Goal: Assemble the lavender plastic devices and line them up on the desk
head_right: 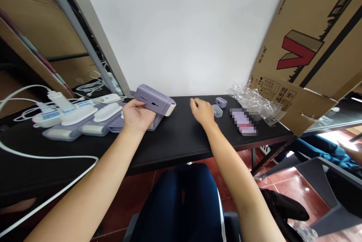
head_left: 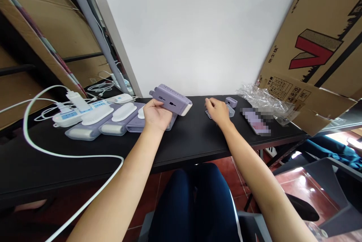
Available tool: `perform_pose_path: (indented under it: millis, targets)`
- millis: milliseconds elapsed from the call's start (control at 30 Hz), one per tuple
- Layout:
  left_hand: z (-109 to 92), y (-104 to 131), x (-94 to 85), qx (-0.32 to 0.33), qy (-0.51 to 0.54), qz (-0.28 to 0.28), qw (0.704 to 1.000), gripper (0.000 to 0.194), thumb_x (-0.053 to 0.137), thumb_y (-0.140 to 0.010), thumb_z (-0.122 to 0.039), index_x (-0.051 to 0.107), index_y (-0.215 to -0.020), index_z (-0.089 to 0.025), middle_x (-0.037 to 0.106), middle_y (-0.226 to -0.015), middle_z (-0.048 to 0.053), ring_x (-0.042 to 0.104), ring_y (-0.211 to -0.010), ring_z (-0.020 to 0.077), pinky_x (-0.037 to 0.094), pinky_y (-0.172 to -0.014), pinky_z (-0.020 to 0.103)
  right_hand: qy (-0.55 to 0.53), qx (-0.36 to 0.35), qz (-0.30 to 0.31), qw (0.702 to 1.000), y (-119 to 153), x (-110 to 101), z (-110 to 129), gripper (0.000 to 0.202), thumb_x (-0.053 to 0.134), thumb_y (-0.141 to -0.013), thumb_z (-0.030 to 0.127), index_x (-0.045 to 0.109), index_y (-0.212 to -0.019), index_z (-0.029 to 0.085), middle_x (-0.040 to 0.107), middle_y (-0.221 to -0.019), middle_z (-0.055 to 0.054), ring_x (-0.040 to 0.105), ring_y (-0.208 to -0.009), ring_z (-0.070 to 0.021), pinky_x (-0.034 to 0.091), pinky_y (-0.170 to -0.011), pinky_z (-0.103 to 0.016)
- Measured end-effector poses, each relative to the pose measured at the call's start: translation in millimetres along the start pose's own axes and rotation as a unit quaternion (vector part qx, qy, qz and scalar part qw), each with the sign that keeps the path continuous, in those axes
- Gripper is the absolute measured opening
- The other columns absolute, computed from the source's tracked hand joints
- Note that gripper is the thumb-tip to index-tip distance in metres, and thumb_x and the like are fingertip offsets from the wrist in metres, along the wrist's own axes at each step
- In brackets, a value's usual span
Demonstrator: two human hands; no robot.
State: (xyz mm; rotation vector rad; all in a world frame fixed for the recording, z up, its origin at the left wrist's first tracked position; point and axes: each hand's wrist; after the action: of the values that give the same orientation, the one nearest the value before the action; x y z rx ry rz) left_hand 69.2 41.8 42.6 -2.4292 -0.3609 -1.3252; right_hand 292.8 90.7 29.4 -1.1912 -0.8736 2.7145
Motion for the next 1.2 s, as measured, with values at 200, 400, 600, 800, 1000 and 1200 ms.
perform_pose_path:
  millis: [200,400,600,800,1000,1200]
  targets:
    - [1.1,2.3,0.9,-0.001,-0.003,0.006,1.000,0.031,0.051,-0.052,-0.008,0.057,-0.079,-0.022,0.070,-0.081,0.002,0.069,-0.102,0.0236,0.055,-0.099,0.039,0.161,0.223,0.005,0.961,-14.9,-23.3,-45.7,0.037,0.056,-0.090,0.026,0.065,-0.125,0.022,0.062,-0.131,-0.017,0.059,-0.120,-0.0336,0.043,-0.101,-0.048]
    - [1.0,1.7,-0.1,-0.006,0.004,0.009,1.000,0.030,0.051,-0.052,-0.008,0.058,-0.077,-0.022,0.069,-0.079,0.002,0.069,-0.100,0.0222,0.054,-0.098,0.037,0.128,0.277,0.077,0.949,-19.5,-27.1,-64.4,0.048,0.053,-0.086,0.024,0.061,-0.134,0.026,0.063,-0.135,-0.014,0.059,-0.125,-0.0346,0.042,-0.104,-0.055]
    - [0.1,0.8,0.0,-0.009,0.017,0.004,1.000,0.031,0.052,-0.051,-0.007,0.057,-0.078,-0.022,0.068,-0.077,0.001,0.069,-0.096,0.0217,0.055,-0.095,0.035,0.125,0.288,0.073,0.947,-18.3,-28.4,-63.5,0.052,0.056,-0.087,0.026,0.058,-0.139,0.027,0.062,-0.139,-0.014,0.058,-0.128,-0.0371,0.040,-0.106,-0.057]
    - [-0.3,-0.4,0.5,-0.009,0.032,-0.012,0.999,0.032,0.052,-0.051,-0.008,0.058,-0.079,-0.022,0.069,-0.078,0.002,0.069,-0.094,0.0219,0.055,-0.094,0.035,0.004,0.194,-0.116,0.974,-18.3,-25.5,-44.8,0.048,0.051,-0.095,0.040,0.054,-0.139,0.022,0.067,-0.129,-0.013,0.061,-0.121,-0.0301,0.045,-0.105,-0.048]
    - [-0.6,-2.4,-1.7,-0.013,0.040,-0.008,0.999,0.032,0.052,-0.052,-0.008,0.058,-0.081,-0.021,0.069,-0.081,0.003,0.070,-0.094,0.0227,0.056,-0.094,0.037,-0.366,0.069,0.088,0.924,-8.6,13.0,-9.2,0.073,0.068,-0.083,0.046,0.044,-0.149,0.025,0.068,-0.112,-0.005,0.067,-0.088,-0.0185,0.059,-0.070,-0.030]
    - [-0.5,-2.7,-2.7,-0.024,0.051,-0.013,0.998,0.030,0.051,-0.052,-0.007,0.057,-0.078,-0.020,0.069,-0.078,0.003,0.069,-0.091,0.0209,0.056,-0.091,0.034,-0.432,0.019,0.212,0.876,5.3,19.7,8.8,0.052,0.078,-0.077,0.035,0.060,-0.125,0.025,0.069,-0.127,-0.005,0.066,-0.113,-0.0200,0.056,-0.096,-0.034]
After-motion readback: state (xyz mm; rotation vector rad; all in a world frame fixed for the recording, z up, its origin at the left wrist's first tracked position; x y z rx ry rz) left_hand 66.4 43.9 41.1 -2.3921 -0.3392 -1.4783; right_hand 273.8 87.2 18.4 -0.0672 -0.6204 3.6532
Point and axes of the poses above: each hand's wrist, its own y-axis away from the middle knuckle, its own x-axis out of the palm, z = x × y
